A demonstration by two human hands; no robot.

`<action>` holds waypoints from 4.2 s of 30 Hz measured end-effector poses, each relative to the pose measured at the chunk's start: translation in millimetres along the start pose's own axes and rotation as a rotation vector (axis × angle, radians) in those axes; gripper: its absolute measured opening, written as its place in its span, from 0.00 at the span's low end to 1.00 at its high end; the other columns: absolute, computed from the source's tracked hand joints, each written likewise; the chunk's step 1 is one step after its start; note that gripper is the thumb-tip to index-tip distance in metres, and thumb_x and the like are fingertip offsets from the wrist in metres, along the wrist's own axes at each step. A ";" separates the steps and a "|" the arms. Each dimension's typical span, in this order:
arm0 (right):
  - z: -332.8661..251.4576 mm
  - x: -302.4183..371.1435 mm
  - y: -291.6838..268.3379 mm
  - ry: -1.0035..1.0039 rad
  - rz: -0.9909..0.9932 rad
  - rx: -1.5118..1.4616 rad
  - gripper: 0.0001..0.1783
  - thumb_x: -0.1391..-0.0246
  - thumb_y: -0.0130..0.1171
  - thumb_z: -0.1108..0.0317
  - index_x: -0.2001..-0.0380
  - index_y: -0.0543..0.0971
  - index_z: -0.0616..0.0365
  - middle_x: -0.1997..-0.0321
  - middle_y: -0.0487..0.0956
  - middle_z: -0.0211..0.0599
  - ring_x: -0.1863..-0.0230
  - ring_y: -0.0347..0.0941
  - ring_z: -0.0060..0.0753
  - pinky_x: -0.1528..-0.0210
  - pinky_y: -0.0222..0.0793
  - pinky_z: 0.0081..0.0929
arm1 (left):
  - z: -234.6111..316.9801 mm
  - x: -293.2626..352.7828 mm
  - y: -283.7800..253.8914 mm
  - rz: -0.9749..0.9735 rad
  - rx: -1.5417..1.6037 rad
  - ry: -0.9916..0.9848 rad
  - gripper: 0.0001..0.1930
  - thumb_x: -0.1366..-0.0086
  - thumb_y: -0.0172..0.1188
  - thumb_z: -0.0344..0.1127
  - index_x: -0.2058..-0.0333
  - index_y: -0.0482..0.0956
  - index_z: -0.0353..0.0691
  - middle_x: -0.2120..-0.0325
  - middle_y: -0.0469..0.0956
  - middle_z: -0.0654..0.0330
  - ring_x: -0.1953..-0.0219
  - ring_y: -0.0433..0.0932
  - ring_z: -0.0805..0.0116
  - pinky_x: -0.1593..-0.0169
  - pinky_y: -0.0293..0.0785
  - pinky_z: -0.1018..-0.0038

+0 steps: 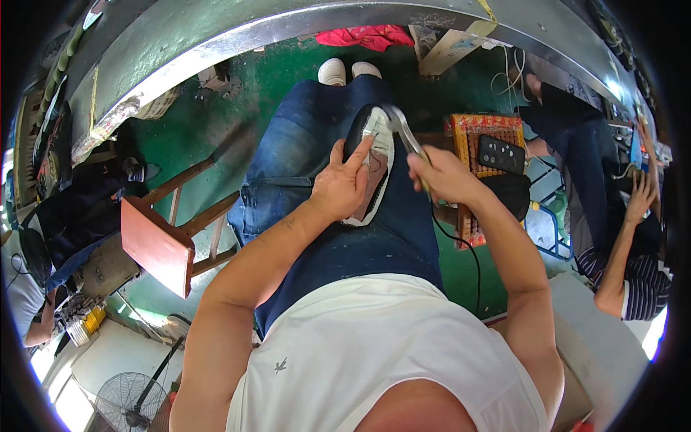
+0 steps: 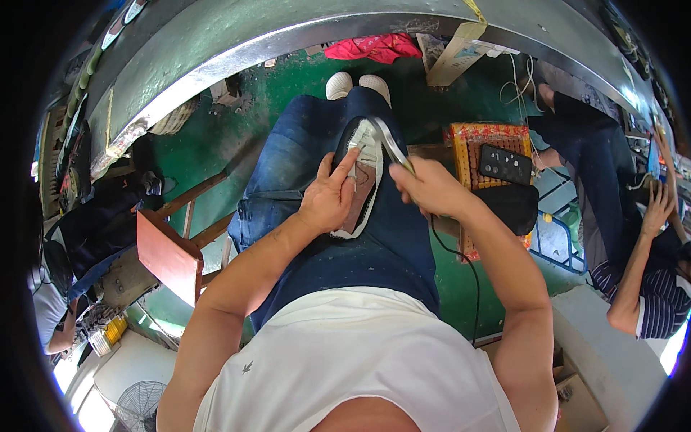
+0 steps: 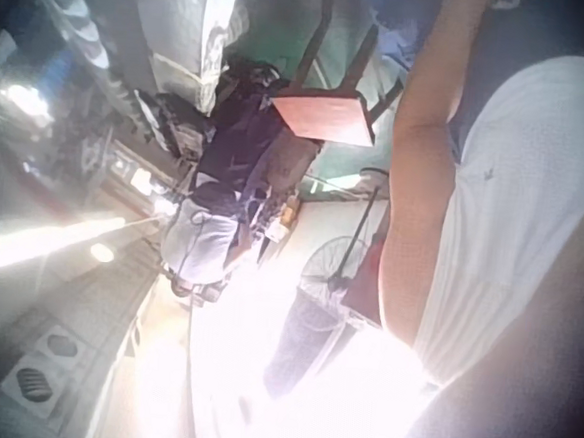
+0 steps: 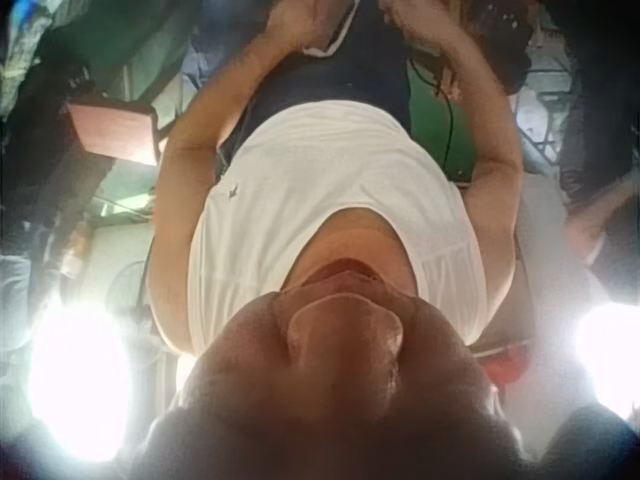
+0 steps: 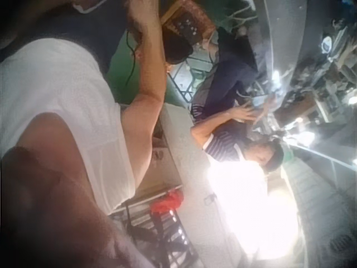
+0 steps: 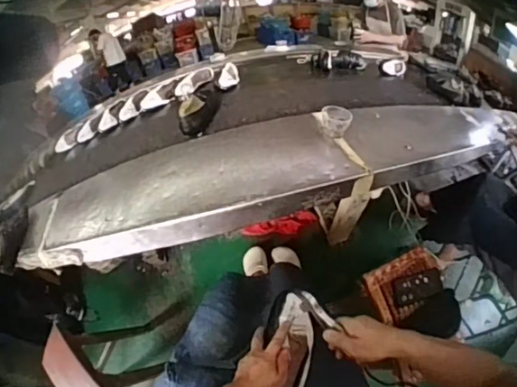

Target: Manufacturing shoes by lasting and applying adhesives/components on a production line.

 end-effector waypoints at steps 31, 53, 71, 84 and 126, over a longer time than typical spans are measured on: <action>47.8 5.8 31.9 -0.428 0.336 -0.163 0.24 0.28 0.45 0.49 0.60 0.75 0.63 0.71 0.80 0.35 0.72 0.78 0.26 0.73 0.70 0.29 | -43.6 -60.6 4.3 -0.066 0.339 -0.321 0.39 0.32 0.57 0.58 0.42 0.65 0.23 0.55 0.79 0.37 0.48 0.78 0.44 0.38 0.69 0.61; -0.4 44.8 33.6 -0.556 0.225 0.690 0.26 0.41 0.59 0.71 0.40 0.70 0.66 0.56 0.79 0.51 0.53 0.78 0.51 0.49 0.74 0.39 | -50.3 40.0 17.6 -0.121 0.675 -0.282 0.49 0.46 0.75 0.37 0.32 0.53 0.30 0.45 0.76 0.46 0.43 0.76 0.58 0.37 0.69 0.69; -39.7 9.0 60.5 -0.670 -0.040 0.733 0.11 0.44 0.60 0.69 0.58 0.79 0.58 0.63 0.80 0.49 0.57 0.77 0.58 0.55 0.72 0.48 | -45.9 42.3 18.2 -0.221 0.677 -0.187 0.53 0.45 0.75 0.33 0.29 0.46 0.33 0.41 0.71 0.51 0.39 0.71 0.64 0.35 0.66 0.69; -61.3 40.2 33.9 -0.314 -0.026 0.965 0.31 0.44 0.59 0.73 0.38 0.65 0.75 0.39 0.71 0.63 0.40 0.72 0.59 0.38 0.68 0.43 | -32.5 40.8 3.4 -0.119 0.472 -0.096 0.58 0.46 0.75 0.36 0.30 0.39 0.24 0.37 0.66 0.39 0.35 0.68 0.54 0.33 0.63 0.68; -72.0 -18.5 9.3 -0.425 0.269 0.345 0.24 0.30 0.47 0.52 0.64 0.73 0.66 0.69 0.80 0.57 0.68 0.79 0.57 0.63 0.72 0.48 | -8.4 8.0 -24.6 -0.117 0.082 -0.039 0.29 0.25 0.45 0.40 0.29 0.54 0.41 0.39 0.65 0.31 0.39 0.67 0.32 0.39 0.70 0.54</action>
Point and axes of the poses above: each hand's wrist, its own x-axis away from the middle knuckle, its own y-axis out of the palm, z = x × y, the point moved 6 cm from there along -x, towards the middle knuckle
